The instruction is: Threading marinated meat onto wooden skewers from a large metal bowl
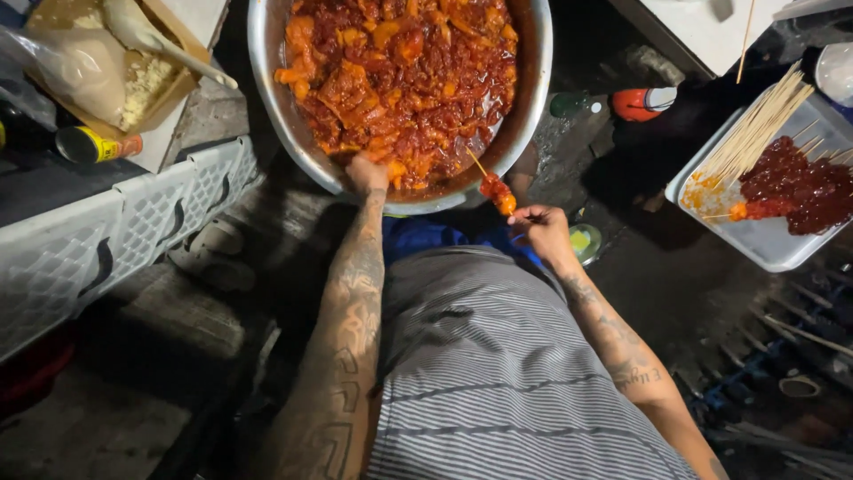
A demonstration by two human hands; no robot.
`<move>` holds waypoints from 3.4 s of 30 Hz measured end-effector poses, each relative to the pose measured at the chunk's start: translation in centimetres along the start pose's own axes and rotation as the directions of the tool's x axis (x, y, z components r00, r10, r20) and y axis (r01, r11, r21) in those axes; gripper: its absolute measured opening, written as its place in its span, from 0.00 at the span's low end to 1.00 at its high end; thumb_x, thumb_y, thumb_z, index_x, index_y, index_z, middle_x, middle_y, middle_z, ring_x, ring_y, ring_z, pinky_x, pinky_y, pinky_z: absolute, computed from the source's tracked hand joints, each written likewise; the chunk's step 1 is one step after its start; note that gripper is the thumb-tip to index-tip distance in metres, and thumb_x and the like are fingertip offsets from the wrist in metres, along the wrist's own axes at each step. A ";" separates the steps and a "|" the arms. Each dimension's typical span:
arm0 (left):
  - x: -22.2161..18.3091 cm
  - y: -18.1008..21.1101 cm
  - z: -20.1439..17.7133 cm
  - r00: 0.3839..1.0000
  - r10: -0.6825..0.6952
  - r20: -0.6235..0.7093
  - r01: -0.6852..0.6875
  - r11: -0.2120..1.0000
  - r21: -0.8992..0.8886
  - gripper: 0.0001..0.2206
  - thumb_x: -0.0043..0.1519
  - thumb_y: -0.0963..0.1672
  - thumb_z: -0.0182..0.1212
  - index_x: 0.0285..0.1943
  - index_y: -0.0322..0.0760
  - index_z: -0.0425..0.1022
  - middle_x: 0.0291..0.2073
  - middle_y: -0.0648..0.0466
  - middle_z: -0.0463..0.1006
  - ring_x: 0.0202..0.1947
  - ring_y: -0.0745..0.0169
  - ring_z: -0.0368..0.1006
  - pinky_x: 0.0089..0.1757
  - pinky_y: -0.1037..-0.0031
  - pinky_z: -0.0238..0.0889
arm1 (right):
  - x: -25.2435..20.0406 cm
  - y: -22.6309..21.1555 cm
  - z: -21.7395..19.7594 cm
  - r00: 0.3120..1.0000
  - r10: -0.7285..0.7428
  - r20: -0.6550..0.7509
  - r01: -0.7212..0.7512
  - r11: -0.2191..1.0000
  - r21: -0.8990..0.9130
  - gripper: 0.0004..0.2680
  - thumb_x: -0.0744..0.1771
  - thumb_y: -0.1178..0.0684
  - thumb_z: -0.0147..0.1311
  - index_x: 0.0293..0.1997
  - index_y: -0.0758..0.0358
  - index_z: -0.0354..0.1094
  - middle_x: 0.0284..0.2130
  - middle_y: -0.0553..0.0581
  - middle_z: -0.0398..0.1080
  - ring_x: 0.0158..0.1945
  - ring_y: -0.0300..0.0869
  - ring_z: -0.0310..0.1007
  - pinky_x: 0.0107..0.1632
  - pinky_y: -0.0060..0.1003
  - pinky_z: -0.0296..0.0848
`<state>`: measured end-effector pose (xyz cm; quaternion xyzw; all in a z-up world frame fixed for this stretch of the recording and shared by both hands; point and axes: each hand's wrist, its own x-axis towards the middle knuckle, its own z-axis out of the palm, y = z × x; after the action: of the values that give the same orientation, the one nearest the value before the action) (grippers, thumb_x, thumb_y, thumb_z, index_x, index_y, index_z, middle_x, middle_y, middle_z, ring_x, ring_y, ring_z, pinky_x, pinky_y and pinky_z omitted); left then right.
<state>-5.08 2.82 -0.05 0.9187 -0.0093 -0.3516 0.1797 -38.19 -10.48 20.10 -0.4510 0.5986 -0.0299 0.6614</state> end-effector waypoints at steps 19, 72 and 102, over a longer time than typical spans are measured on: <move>-0.9 4.9 1.6 0.742 0.515 0.428 -0.670 0.575 0.470 0.09 0.59 0.39 0.58 0.42 0.39 0.84 0.42 0.46 0.84 0.49 0.46 0.79 0.47 0.62 0.76 | -1.9 0.0 -1.9 0.998 -0.061 -0.035 0.056 0.992 -0.117 0.02 0.66 0.60 0.62 0.36 0.67 0.78 0.21 0.63 0.74 0.23 0.41 0.73 0.30 0.35 0.76; -0.4 23.4 10.7 0.973 0.229 0.042 -0.228 0.973 -0.024 0.20 0.48 0.52 0.74 0.45 0.41 0.82 0.39 0.44 0.85 0.48 0.46 0.81 0.48 0.57 0.75 | 0.6 2.7 -4.8 0.977 -0.079 -0.196 0.067 0.996 -0.065 0.01 0.64 0.62 0.63 0.33 0.65 0.79 0.19 0.59 0.74 0.22 0.40 0.72 0.32 0.33 0.74; -2.5 16.9 0.3 0.928 0.288 -0.237 -0.255 0.953 0.160 0.09 0.53 0.50 0.65 0.31 0.48 0.86 0.25 0.43 0.82 0.36 0.34 0.79 0.43 0.51 0.73 | 3.4 -0.2 -2.5 0.983 -0.077 -0.164 0.080 0.997 0.008 0.02 0.64 0.60 0.65 0.36 0.66 0.79 0.18 0.62 0.74 0.18 0.41 0.74 0.26 0.33 0.74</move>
<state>-5.36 -12.72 7.05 0.9559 -0.1355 -0.1994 0.1679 -39.16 -13.98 17.88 -0.4652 0.6324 -0.0973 0.6117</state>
